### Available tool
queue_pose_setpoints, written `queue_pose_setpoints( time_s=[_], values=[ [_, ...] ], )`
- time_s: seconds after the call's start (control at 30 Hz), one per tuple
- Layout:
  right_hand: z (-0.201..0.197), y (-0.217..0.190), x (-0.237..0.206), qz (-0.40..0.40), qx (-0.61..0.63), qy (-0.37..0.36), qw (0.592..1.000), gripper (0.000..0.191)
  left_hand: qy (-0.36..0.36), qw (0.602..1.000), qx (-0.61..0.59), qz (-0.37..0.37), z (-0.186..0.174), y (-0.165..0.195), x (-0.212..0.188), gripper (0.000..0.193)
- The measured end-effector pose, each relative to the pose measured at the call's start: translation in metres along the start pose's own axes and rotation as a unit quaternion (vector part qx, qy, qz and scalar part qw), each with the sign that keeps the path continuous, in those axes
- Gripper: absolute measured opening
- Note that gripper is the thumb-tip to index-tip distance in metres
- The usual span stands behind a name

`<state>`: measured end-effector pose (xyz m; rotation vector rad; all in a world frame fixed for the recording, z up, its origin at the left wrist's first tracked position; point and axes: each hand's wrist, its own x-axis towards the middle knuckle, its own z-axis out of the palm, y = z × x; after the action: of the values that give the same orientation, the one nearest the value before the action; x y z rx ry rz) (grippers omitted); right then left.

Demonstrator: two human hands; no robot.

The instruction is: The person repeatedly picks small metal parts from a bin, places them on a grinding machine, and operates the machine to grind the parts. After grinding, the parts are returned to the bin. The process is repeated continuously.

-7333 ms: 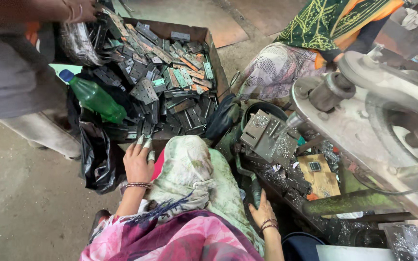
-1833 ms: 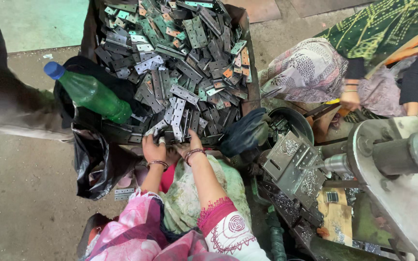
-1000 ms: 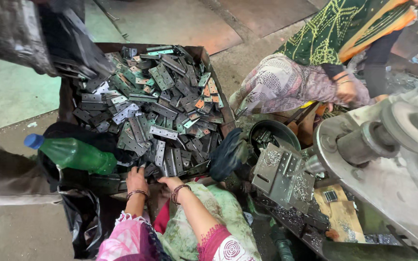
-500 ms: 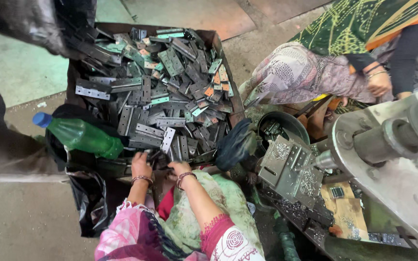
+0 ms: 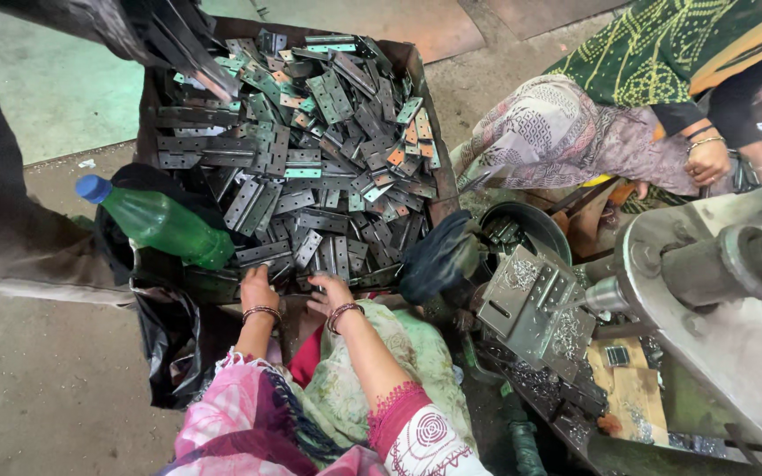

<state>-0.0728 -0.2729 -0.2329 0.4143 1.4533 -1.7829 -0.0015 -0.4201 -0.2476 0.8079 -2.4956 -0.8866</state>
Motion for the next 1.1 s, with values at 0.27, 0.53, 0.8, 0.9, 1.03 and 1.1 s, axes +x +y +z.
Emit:
queue_pose_setpoints(
  time_s=[0.27,0.53,0.8,0.9,1.03,1.1],
  values=[
    [-0.0001,0.0018,0.0027,-0.004,-0.008,-0.011,1.000,0.072,-0.017,0.999,0.040,-0.003,0.0045,0.0009,0.0006,0.056],
    [0.0000,0.0023,0.0046,-0.010,-0.015,-0.015,1.000,0.071,-0.035,0.998,0.045,-0.025,0.0041,0.0027,0.0003,0.058],
    [0.0019,0.0024,0.0050,-0.007,-0.015,-0.012,1.000,0.068,-0.046,0.997,0.051,-0.038,0.0028,0.0040,0.0015,0.058],
    [0.0017,0.0029,0.0050,-0.010,-0.013,-0.011,1.000,0.068,-0.046,0.997,0.051,-0.037,0.0032,0.0040,0.0022,0.058],
    [0.0015,0.0031,0.0037,-0.010,-0.011,-0.014,1.000,0.068,-0.038,0.998,0.048,-0.031,0.0033,0.0030,0.0026,0.057],
    [0.0017,0.0028,0.0034,-0.013,-0.010,-0.018,1.000,0.067,-0.033,0.999,0.034,-0.025,0.0034,0.0023,0.0020,0.056]
  ],
)
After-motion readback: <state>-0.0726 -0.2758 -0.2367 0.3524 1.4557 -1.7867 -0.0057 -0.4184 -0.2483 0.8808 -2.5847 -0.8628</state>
